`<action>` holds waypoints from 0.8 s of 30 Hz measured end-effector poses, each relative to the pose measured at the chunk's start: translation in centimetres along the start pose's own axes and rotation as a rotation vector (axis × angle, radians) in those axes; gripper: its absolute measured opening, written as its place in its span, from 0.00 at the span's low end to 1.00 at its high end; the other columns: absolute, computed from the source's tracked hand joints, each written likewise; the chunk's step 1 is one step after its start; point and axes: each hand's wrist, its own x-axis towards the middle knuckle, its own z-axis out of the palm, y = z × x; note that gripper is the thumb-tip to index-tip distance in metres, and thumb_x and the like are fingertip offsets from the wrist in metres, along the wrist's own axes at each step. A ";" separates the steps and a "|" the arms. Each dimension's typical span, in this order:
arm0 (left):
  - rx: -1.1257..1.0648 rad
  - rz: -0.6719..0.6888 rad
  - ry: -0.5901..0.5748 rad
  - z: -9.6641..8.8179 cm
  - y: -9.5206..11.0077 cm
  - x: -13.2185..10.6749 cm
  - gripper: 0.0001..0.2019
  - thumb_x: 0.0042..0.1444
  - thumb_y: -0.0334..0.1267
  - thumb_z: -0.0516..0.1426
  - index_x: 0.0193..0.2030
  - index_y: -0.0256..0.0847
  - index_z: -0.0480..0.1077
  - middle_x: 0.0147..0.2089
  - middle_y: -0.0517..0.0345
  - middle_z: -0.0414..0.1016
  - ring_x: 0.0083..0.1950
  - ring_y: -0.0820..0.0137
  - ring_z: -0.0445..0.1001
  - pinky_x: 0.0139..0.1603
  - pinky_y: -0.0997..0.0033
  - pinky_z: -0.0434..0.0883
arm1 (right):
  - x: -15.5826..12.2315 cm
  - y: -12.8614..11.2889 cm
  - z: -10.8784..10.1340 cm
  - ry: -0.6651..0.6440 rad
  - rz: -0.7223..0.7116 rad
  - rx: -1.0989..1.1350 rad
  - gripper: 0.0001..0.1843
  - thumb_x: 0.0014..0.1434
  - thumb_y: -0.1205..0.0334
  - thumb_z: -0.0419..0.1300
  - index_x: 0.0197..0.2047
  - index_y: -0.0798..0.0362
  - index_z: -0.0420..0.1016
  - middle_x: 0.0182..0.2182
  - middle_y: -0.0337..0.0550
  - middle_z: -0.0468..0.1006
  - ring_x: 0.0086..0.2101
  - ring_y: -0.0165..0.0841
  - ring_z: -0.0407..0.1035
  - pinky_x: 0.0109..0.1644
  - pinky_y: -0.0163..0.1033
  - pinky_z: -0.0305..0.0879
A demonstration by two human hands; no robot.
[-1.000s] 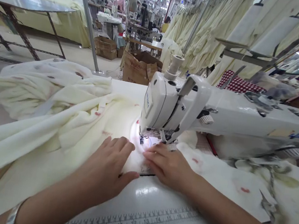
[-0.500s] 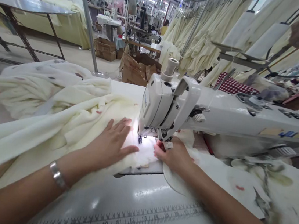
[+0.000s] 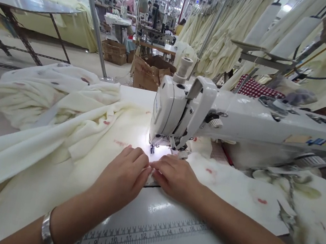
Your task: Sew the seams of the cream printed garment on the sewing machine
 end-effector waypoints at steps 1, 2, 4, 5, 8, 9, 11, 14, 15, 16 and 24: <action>0.010 -0.002 -0.013 0.2 0.0 -0.1 0.07 0.62 0.33 0.45 0.36 0.38 0.61 0.36 0.53 0.65 0.37 0.65 0.63 0.45 0.53 0.67 | 0.0 0.1 0.2 0.006 -0.017 -0.001 0.10 0.63 0.66 0.50 0.37 0.55 0.73 0.28 0.42 0.77 0.29 0.31 0.69 0.32 0.36 0.61; 0.023 -0.007 -0.027 0.5 0.1 -0.2 0.06 0.61 0.34 0.45 0.38 0.38 0.61 0.38 0.52 0.65 0.38 0.64 0.63 0.45 0.52 0.67 | -0.1 0.2 0.3 0.011 -0.035 -0.001 0.11 0.63 0.67 0.50 0.35 0.54 0.73 0.27 0.41 0.77 0.29 0.30 0.68 0.31 0.36 0.60; 0.053 -0.014 -0.057 0.8 0.1 -0.4 0.05 0.59 0.34 0.48 0.41 0.37 0.61 0.40 0.50 0.65 0.40 0.62 0.63 0.46 0.49 0.66 | -0.4 0.4 0.3 0.021 -0.064 -0.001 0.11 0.62 0.67 0.50 0.34 0.53 0.73 0.27 0.40 0.76 0.28 0.30 0.68 0.31 0.35 0.59; 0.065 -0.011 -0.073 0.8 0.1 -0.5 0.06 0.58 0.33 0.49 0.41 0.37 0.61 0.41 0.50 0.65 0.41 0.61 0.63 0.48 0.48 0.65 | -0.5 0.5 0.3 0.025 -0.074 -0.002 0.11 0.62 0.67 0.50 0.34 0.53 0.73 0.27 0.40 0.76 0.29 0.29 0.68 0.31 0.35 0.59; 0.067 -0.004 -0.112 0.5 -0.1 -0.7 0.10 0.53 0.29 0.50 0.43 0.38 0.61 0.46 0.49 0.66 0.44 0.60 0.64 0.52 0.45 0.63 | -0.7 0.7 -0.1 0.035 -0.095 -0.010 0.10 0.62 0.66 0.51 0.33 0.53 0.73 0.27 0.39 0.76 0.28 0.29 0.67 0.30 0.34 0.56; 0.055 -0.008 -0.126 0.3 -0.1 -0.8 0.11 0.52 0.28 0.50 0.44 0.38 0.61 0.47 0.49 0.66 0.45 0.60 0.64 0.53 0.45 0.62 | -0.7 0.6 -0.1 0.037 -0.102 -0.015 0.10 0.62 0.66 0.52 0.32 0.53 0.73 0.26 0.39 0.75 0.28 0.28 0.66 0.29 0.34 0.55; 0.030 -0.014 -0.162 -0.1 -0.1 -0.9 0.13 0.51 0.28 0.50 0.45 0.39 0.61 0.48 0.48 0.65 0.47 0.59 0.65 0.54 0.45 0.61 | -0.7 0.4 -0.2 0.039 -0.116 -0.029 0.11 0.62 0.65 0.52 0.30 0.53 0.72 0.25 0.38 0.75 0.27 0.29 0.65 0.29 0.35 0.53; 0.020 -0.008 -0.213 -0.4 0.0 -1.0 0.12 0.50 0.28 0.50 0.43 0.40 0.63 0.49 0.49 0.66 0.50 0.59 0.65 0.58 0.41 0.56 | -0.9 -0.4 -0.1 0.026 -0.164 -0.107 0.12 0.61 0.67 0.52 0.27 0.53 0.72 0.22 0.38 0.72 0.25 0.29 0.61 0.30 0.37 0.49; 0.020 -0.008 -0.224 -0.4 0.0 -1.0 0.12 0.50 0.28 0.50 0.42 0.40 0.64 0.50 0.49 0.66 0.51 0.59 0.65 0.59 0.40 0.54 | -1.0 -0.6 0.0 0.005 -0.178 -0.140 0.13 0.61 0.67 0.52 0.26 0.54 0.71 0.21 0.38 0.71 0.25 0.29 0.59 0.30 0.38 0.48; 0.022 -0.010 -0.233 -0.4 0.0 -1.1 0.12 0.50 0.28 0.50 0.42 0.40 0.64 0.51 0.49 0.66 0.52 0.58 0.65 0.60 0.39 0.53 | -1.0 -0.8 0.0 -0.020 -0.182 -0.166 0.14 0.60 0.68 0.52 0.25 0.54 0.71 0.21 0.37 0.69 0.24 0.29 0.58 0.30 0.38 0.47; 0.112 -0.001 -0.153 0.5 -2.0 0.3 0.12 0.62 0.36 0.44 0.49 0.39 0.63 0.59 0.45 0.63 0.60 0.58 0.62 0.62 0.38 0.50 | -0.2 0.7 0.0 -0.019 -0.043 -0.205 0.18 0.65 0.64 0.47 0.30 0.53 0.75 0.26 0.41 0.73 0.28 0.30 0.63 0.29 0.36 0.51</action>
